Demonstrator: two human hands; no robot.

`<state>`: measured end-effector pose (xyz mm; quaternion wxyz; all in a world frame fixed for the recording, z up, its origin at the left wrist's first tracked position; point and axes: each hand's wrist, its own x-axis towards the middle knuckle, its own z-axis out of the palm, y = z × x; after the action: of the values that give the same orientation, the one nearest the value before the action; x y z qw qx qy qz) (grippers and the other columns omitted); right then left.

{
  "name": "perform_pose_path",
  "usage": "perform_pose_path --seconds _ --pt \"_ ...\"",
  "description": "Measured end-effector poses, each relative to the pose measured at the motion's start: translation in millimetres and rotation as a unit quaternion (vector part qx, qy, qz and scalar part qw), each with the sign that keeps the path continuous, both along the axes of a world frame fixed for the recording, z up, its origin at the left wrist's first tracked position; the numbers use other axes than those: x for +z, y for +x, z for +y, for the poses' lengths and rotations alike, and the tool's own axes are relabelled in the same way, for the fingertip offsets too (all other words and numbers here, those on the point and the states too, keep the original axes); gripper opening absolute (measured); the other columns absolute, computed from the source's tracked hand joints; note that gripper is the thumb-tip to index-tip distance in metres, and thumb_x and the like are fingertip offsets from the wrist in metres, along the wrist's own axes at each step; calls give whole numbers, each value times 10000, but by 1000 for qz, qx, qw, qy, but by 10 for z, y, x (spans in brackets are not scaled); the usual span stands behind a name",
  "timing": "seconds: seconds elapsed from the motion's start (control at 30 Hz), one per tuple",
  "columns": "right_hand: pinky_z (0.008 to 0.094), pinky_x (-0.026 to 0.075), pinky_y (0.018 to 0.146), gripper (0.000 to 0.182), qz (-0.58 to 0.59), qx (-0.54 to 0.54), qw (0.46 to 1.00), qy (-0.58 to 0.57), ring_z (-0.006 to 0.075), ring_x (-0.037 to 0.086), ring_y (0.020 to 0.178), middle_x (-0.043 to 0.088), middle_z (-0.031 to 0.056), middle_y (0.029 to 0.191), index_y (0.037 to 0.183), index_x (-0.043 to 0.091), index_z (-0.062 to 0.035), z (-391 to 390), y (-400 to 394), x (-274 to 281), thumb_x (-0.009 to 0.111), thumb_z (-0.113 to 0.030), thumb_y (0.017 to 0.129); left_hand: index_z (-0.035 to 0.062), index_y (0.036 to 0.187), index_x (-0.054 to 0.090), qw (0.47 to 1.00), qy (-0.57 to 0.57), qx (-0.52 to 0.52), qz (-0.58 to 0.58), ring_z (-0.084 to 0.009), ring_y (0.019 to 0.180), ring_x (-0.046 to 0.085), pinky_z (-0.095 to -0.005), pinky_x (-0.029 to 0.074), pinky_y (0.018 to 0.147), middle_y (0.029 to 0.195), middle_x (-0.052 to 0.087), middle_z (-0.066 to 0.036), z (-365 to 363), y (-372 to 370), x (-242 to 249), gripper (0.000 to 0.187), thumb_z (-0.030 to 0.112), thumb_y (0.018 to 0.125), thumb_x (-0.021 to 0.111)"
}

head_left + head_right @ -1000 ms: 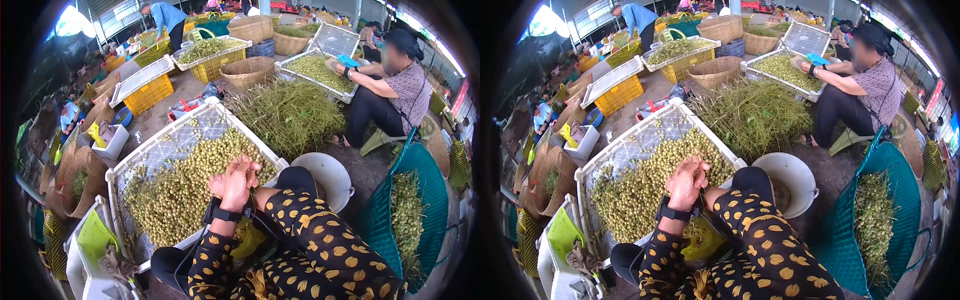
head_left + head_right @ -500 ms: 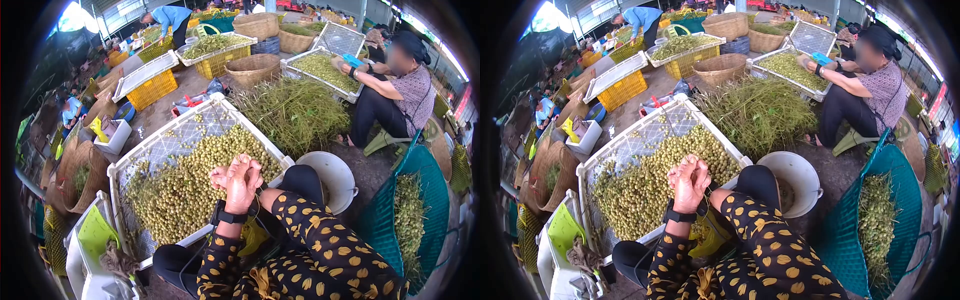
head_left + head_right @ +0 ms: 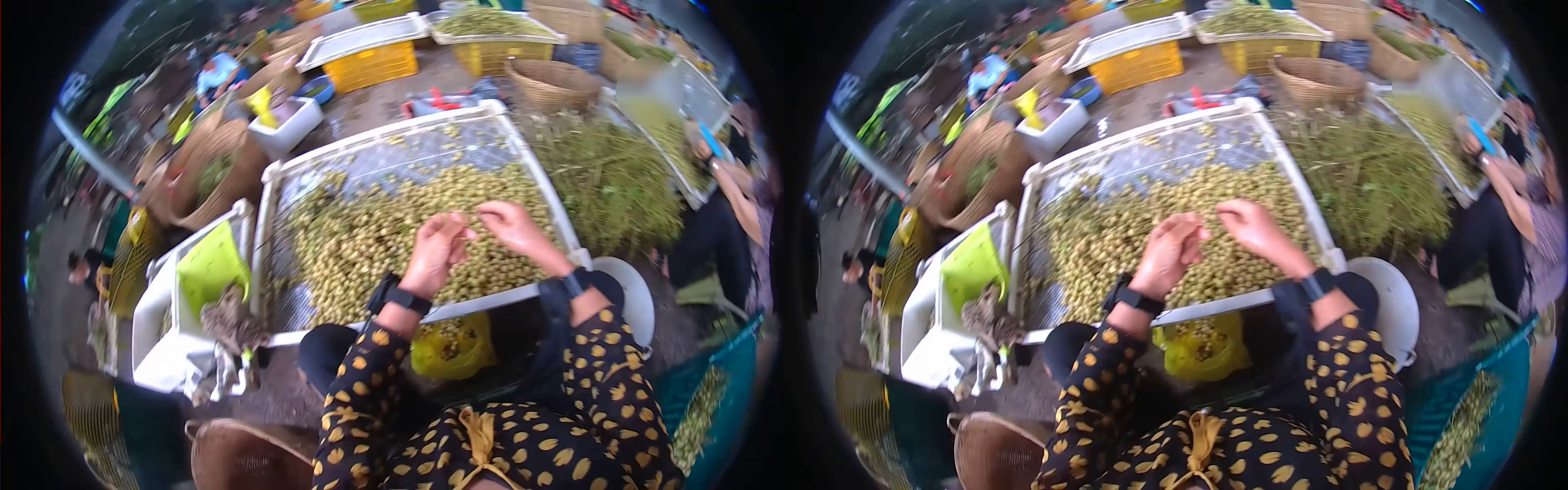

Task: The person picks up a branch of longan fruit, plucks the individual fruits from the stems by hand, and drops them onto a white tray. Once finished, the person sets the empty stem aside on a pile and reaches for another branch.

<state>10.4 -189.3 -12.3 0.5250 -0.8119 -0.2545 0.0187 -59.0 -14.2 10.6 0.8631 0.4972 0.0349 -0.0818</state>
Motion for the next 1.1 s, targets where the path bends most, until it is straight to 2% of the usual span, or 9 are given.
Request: perform_pose_path --seconds 0.07,0.27,0.53,0.6,0.7,0.87,1.0,1.07,1.1 --pt "241 474 721 346 192 72 973 102 121 580 904 635 69 1026 1148 580 -10 11 -91 233 594 -246 895 48 933 565 999 -8 -2 36 -77 450 407 -245 393 466 765 628 -48 30 25 -6 121 159 911 522" --pt "221 477 667 343 165 165 970 70 74 557 757 612 43 928 1193 522 28 240 -35 195 565 -165 913 16 898 602 999 -1 -33 44 -99 442 464 -246 410 441 729 625 -73 46 120 -126 173 159 904 505" --pt "210 450 576 316 241 97 961 93 56 561 709 597 4 817 1084 567 -42 210 -2 111 446 -311 970 65 845 542 999 -14 -31 27 -70 415 364 -235 328 403 705 611 -39 36 58 -54 158 186 920 475" --pt "188 444 550 300 274 93 953 89 56 538 665 561 -31 822 1113 540 -39 192 86 -29 553 -265 917 83 874 528 996 -78 -45 13 -71 409 302 -235 293 421 681 596 -24 -30 34 136 130 167 933 448" --pt "277 460 800 349 79 162 983 25 175 546 926 560 45 1000 1128 501 -20 181 21 -362 594 -61 794 64 878 524 971 -222 -77 -34 -69 405 303 -230 305 428 690 602 -23 -213 19 325 148 164 948 441" --pt "344 470 791 247 -62 111 984 -123 252 571 893 583 121 943 1015 547 -10 256 -242 -296 562 -135 803 65 901 522 963 -264 -53 -34 -70 405 313 -230 334 441 692 587 -21 -356 -29 490 135 173 941 452" --pt "397 478 783 229 -100 130 957 -239 315 592 866 602 182 897 925 583 -2 347 -392 -82 536 -195 810 74 905 520 977 -208 26 -43 -60 410 298 -225 324 434 689 583 -12 -203 1 424 118 152 937 438" --pt "424 482 779 248 -97 170 924 -330 346 602 853 611 212 874 880 601 2 376 -429 -6 524 -224 813 41 855 520 977 136 88 -140 -198 445 471 -337 398 441 657 603 -98 -89 98 177 108 141 883 494" --pt "451 495 756 278 -91 205 890 -396 387 612 811 612 251 813 823 627 1 393 -414 26 500 -246 808 29 835 520 904 356 116 -208 -247 480 520 -370 420 460 651 603 -126 -17 120 25 105 130 863 508"
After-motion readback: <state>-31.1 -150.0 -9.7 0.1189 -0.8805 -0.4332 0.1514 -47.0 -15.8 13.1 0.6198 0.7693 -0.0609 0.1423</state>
